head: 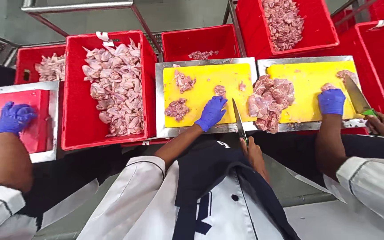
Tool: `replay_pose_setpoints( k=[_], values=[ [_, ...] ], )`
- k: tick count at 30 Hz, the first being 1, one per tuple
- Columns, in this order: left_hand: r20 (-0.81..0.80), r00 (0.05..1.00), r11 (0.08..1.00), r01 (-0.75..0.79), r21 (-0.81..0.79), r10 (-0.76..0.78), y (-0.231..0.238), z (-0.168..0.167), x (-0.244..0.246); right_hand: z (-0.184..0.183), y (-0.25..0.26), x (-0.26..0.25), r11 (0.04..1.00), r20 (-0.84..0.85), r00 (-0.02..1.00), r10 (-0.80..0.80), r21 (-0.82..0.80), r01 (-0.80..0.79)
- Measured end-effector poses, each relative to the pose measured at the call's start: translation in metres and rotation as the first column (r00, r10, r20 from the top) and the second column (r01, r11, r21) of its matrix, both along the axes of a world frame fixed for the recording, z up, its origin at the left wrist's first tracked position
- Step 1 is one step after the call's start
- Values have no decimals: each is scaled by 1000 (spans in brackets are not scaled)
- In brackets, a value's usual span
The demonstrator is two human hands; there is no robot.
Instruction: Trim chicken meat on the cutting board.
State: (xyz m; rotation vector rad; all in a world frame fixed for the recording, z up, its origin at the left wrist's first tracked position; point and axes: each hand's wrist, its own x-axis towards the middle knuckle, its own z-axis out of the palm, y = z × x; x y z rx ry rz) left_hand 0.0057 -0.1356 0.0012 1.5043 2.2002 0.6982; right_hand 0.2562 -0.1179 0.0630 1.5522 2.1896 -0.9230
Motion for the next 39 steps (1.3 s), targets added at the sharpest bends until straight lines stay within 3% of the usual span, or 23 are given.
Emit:
replay_pose_setpoints(
  k=[2,5,8,11,13,14,16,18,21,23,25,27,30,36,39],
  values=[
    [-71,997,997,-19,-70,14,20,-9,7,-6,7,2,1000,34,999,-18,0,18],
    [-73,989,991,-131,-30,128,39,-8,-7,-14,15,3,999,60,998,-29,-17,30],
    [133,957,964,-263,30,257,46,28,-26,-22,18,2,996,49,997,-64,-54,67],
    [476,830,918,-383,107,291,39,63,-31,-27,17,0,989,9,994,-110,-97,110],
    [634,714,912,-409,35,296,35,65,-33,-29,19,-1,989,-28,993,-118,-98,114],
    [641,689,911,-411,-38,338,32,58,-33,-30,21,-1,989,-42,993,-114,-98,109],
    [512,749,905,-382,-187,422,21,32,-34,-32,26,-1,991,-48,994,-99,-100,93],
    [340,828,893,-384,-234,445,5,10,-34,-30,30,-4,992,-35,996,-87,-93,83],
    [140,890,897,-410,-164,433,-8,12,-31,-19,28,-13,996,-24,999,-49,-81,47],
    [45,951,952,-307,14,306,-3,14,-27,-10,27,-20,998,-66,998,-15,-56,11],
    [29,996,984,-91,151,88,7,9,-21,-1,25,-28,997,-49,998,25,-74,-28],
    [55,996,988,64,142,-72,22,-2,-19,6,26,-39,992,22,998,59,-116,-57],
    [83,991,985,91,146,-104,35,-21,-25,15,28,-57,987,100,993,68,-152,-52],
    [105,985,987,126,105,-137,34,-9,-30,-4,55,-137,997,26,998,64,-37,-63],
    [112,988,984,93,150,-110,32,-16,-29,-6,54,-139,998,58,996,62,-24,-60]
  ],
)
